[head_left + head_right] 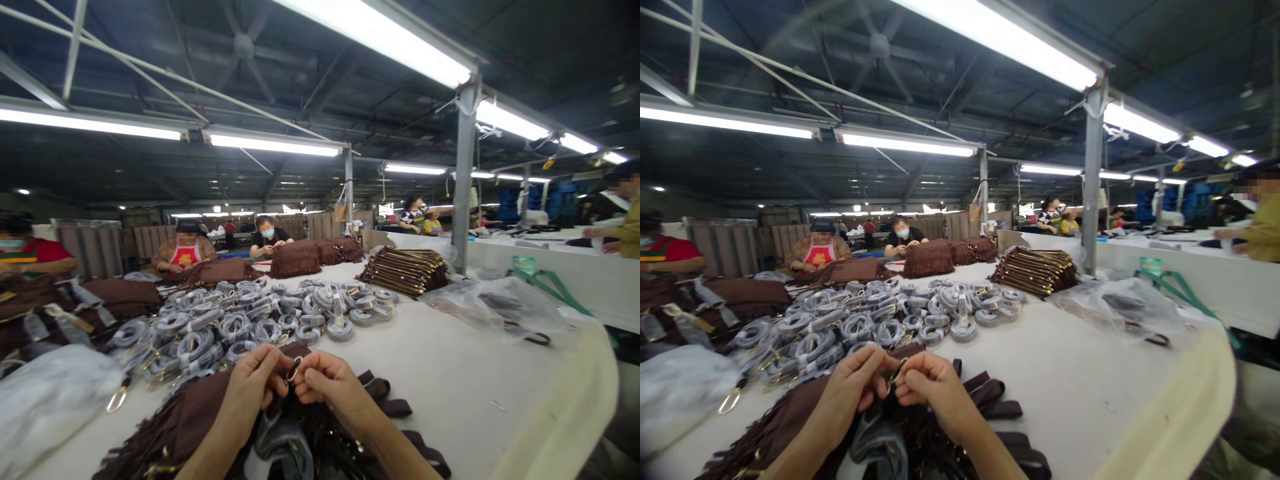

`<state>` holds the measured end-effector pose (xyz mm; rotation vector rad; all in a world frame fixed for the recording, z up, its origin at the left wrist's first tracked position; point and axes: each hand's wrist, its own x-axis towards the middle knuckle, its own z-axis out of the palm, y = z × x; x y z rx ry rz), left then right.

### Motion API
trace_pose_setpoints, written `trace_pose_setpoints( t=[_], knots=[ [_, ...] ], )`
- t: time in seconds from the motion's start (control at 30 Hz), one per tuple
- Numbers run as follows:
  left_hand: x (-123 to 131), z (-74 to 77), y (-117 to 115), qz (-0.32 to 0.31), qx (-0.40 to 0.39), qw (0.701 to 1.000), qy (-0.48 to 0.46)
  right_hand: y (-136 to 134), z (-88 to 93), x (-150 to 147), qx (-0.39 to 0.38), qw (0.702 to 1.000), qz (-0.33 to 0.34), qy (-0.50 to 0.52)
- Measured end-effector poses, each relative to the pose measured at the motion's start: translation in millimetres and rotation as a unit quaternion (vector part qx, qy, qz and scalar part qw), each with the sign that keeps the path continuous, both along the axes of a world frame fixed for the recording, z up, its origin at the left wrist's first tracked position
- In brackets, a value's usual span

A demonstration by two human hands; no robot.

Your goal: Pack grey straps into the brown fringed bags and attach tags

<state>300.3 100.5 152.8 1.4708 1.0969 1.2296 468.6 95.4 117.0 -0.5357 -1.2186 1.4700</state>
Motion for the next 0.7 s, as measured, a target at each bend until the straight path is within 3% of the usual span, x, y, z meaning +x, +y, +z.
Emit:
trace_pose_setpoints(
  t=[0.1, 0.2, 0.37, 0.5, 0.7],
  knots=[
    [8.3, -6.9, 1.4, -0.006, -0.035, 0.993, -0.115, -7.1, 2.3, 5.7, -0.021, 0.997, 0.014, 0.073],
    [10.2, -15.1, 4.4, -0.018, -0.051, 0.987, -0.151, -5.6, 0.6, 8.7, 0.006, 0.999, -0.038, 0.026],
    [10.4, -24.2, 6.0, -0.055, -0.048, 0.988, -0.139, 4.5, -1.8, 3.2, 0.036, 0.988, -0.144, -0.046],
    [11.2, -28.4, 5.1, -0.051, -0.025, 0.992, -0.112, 2.4, 7.0, 2.2, 0.061, 0.982, -0.141, -0.107],
    [13.1, -28.5, 2.9, -0.066, 0.003, 0.994, -0.081, -3.9, 18.6, 2.4, 0.112, 0.949, -0.173, -0.238]
  ],
)
